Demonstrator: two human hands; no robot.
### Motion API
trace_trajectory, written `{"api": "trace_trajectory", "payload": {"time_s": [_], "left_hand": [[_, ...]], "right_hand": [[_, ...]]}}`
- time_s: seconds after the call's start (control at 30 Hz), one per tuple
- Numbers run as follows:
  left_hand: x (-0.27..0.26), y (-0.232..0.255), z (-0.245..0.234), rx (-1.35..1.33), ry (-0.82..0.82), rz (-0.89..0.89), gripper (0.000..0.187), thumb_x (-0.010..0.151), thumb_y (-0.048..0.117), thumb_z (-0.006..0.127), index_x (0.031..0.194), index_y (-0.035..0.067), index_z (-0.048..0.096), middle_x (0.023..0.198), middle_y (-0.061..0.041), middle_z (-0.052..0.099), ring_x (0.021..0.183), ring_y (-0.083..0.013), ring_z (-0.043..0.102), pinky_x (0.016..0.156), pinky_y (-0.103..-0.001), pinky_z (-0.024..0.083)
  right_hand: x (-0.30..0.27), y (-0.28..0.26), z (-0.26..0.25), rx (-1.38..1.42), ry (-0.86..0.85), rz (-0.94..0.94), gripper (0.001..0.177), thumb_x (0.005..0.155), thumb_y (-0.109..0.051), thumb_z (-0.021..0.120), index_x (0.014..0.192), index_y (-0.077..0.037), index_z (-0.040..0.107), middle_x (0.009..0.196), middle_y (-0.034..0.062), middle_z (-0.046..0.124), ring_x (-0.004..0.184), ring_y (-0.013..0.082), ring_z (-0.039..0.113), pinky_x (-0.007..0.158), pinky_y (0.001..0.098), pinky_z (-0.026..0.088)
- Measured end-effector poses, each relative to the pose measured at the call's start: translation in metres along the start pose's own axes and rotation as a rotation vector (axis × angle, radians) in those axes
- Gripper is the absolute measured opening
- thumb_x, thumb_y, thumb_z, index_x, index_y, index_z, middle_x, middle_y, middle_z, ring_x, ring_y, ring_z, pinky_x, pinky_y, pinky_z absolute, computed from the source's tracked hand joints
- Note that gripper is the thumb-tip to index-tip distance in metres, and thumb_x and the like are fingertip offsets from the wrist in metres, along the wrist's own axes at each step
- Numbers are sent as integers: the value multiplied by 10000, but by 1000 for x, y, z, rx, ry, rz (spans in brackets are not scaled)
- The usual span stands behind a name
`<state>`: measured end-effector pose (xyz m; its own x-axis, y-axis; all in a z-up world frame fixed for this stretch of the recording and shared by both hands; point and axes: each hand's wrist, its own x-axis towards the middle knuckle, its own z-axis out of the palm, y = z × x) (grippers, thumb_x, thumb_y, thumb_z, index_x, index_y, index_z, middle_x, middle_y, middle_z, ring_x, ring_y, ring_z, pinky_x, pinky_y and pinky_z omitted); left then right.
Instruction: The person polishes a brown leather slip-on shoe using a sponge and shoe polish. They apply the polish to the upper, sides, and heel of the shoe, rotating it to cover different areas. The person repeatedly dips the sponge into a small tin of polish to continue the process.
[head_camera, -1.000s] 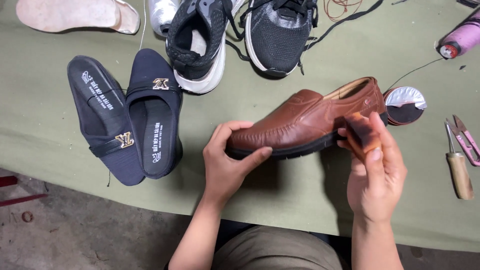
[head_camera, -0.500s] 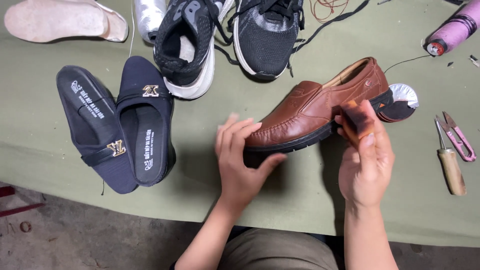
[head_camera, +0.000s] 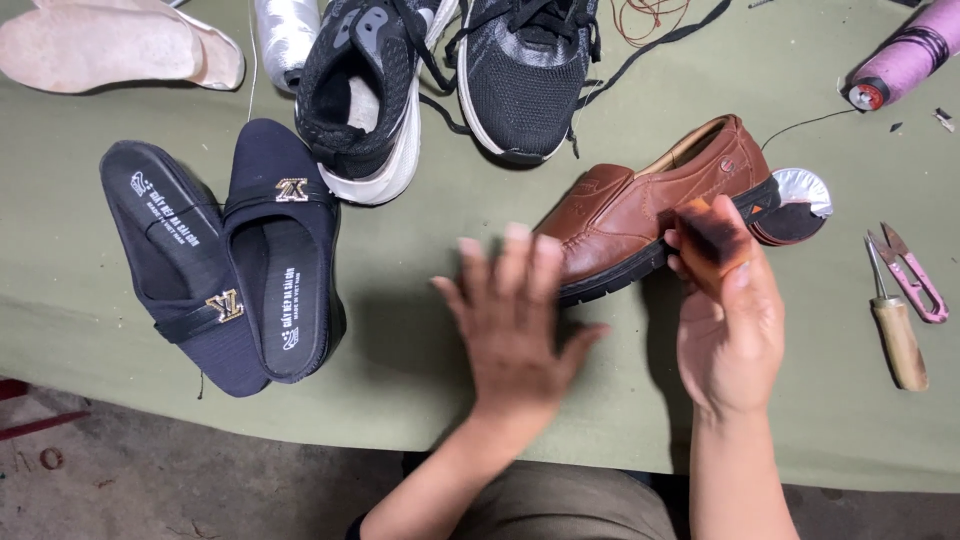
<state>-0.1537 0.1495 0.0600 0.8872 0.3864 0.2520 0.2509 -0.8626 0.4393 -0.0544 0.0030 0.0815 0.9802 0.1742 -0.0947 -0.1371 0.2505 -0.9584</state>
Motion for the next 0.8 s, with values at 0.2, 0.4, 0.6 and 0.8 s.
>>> {"api": "trace_trajectory", "payload": {"time_s": [0.2, 0.4, 0.6, 0.8], "left_hand": [[-40, 38, -56, -893, -327, 592, 325, 1080, 290, 585, 1182, 37, 762, 1424, -173, 657, 1441, -416, 608, 1305, -625, 360], [3, 0, -77, -645, 131, 44, 344, 1111, 375, 441, 1254, 124, 629, 1475, -126, 561, 1492, -402, 488, 1302, -600, 316], [18, -20, -50, -742, 57, -221, 683, 982, 447, 615, 1498, 47, 415, 1592, -178, 441, 1574, -379, 312, 1284, -499, 270], [15, -18, -30, -837, 138, -200, 628, 965, 396, 680, 1446, 59, 458, 1531, -195, 470, 1464, -319, 475, 1252, -433, 351]], "right_hand": [[9, -10, -21, 497, -34, 159, 668, 1003, -272, 647, 1577, 0, 439, 1480, 193, 585, 1223, 353, 645, 1039, 367, 563], [-6, -22, -22, 26, 126, 9, 676, 925, -324, 593, 1535, -57, 478, 1518, 210, 579, 1281, 310, 664, 1020, 291, 559], [-23, -19, 10, -631, 30, -435, 308, 1091, -132, 563, 1346, 40, 594, 1394, 222, 570, 1372, 329, 540, 1227, 444, 457], [-25, -26, 32, -938, 4, -592, 172, 1036, -53, 696, 1201, -8, 712, 1251, 226, 619, 1166, 303, 622, 1082, 415, 507]]}}
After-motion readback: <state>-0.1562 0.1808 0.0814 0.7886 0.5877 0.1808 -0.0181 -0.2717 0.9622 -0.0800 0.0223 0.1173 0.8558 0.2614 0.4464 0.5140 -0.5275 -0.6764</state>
